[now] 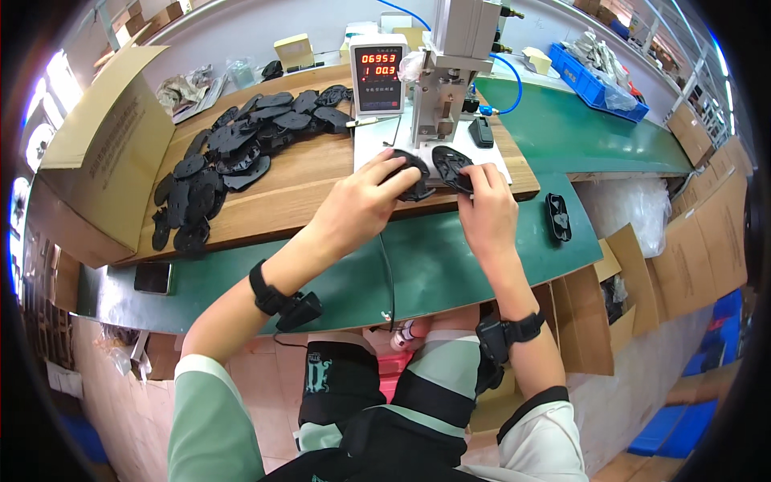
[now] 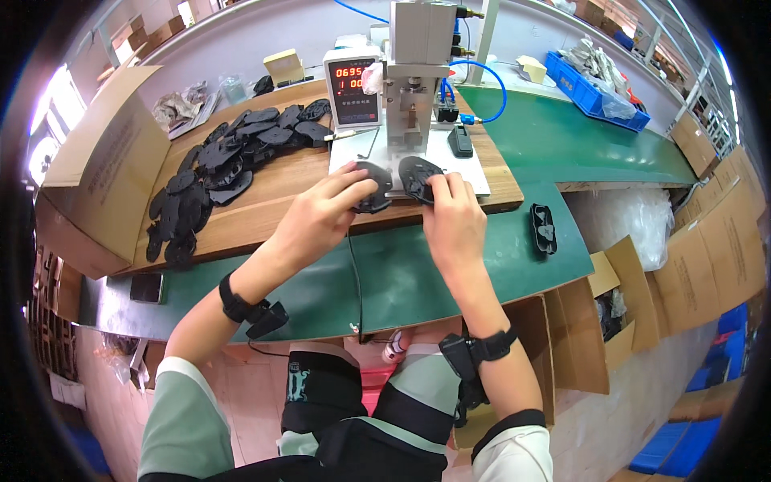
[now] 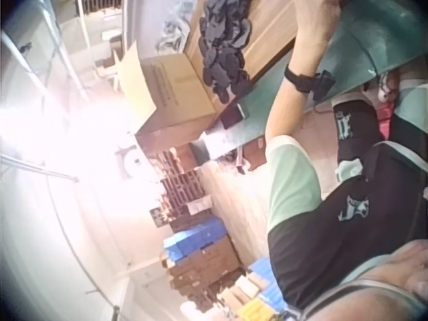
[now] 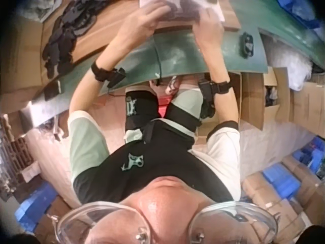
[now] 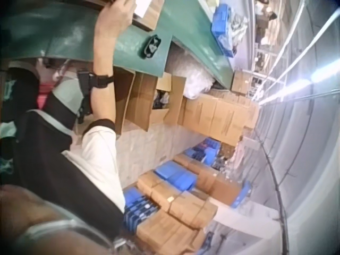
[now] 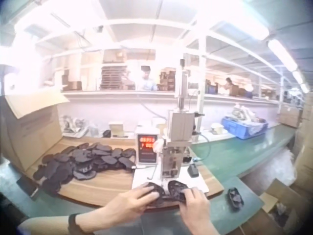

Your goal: Manually assembling small black plastic components by placing them into a pneumatic press jig for joining.

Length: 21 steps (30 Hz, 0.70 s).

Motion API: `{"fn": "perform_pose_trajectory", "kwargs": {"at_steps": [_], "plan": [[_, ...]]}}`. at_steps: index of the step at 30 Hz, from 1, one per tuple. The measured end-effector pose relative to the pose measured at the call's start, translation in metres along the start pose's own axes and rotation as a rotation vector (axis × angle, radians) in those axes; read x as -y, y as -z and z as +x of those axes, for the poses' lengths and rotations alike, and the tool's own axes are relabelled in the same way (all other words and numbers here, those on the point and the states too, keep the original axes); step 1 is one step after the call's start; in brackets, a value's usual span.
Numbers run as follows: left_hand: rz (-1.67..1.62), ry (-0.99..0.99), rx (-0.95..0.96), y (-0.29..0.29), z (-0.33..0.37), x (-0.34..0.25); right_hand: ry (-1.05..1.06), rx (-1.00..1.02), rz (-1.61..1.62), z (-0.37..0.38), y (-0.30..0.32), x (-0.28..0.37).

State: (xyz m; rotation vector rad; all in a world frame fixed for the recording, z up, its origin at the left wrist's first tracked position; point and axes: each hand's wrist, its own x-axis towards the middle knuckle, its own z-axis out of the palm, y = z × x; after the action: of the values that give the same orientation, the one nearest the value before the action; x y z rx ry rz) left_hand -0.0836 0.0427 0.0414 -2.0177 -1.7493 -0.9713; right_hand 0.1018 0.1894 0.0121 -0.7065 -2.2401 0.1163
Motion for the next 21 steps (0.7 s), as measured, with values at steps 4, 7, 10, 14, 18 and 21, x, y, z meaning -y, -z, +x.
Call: {"fn": "perform_pose_trajectory", "kwargs": {"at_steps": [4,7,10,14,18,21], "plan": [[0.122,-0.089,-0.027,-0.022,0.014,-0.001,-0.017,-0.102,0.036,-0.025,0.028,0.001],[0.195,-0.128,-0.055,-0.042,0.021,0.009,-0.356,-0.157,0.412,-0.074,0.048,0.006],[0.225,-0.143,-0.037,-0.058,0.033,0.013,-0.491,-0.129,0.540,-0.167,0.070,0.009],[0.241,-0.200,-0.020,-0.080,0.041,0.013,-0.625,0.010,0.347,-0.268,0.097,0.022],[0.331,-0.169,0.009,-0.086,0.032,0.010,-0.969,0.113,0.278,-0.386,0.069,-0.012],[0.424,-0.106,-0.001,-0.093,0.030,0.003,-1.069,0.122,0.229,-0.478,0.036,-0.051]]}}
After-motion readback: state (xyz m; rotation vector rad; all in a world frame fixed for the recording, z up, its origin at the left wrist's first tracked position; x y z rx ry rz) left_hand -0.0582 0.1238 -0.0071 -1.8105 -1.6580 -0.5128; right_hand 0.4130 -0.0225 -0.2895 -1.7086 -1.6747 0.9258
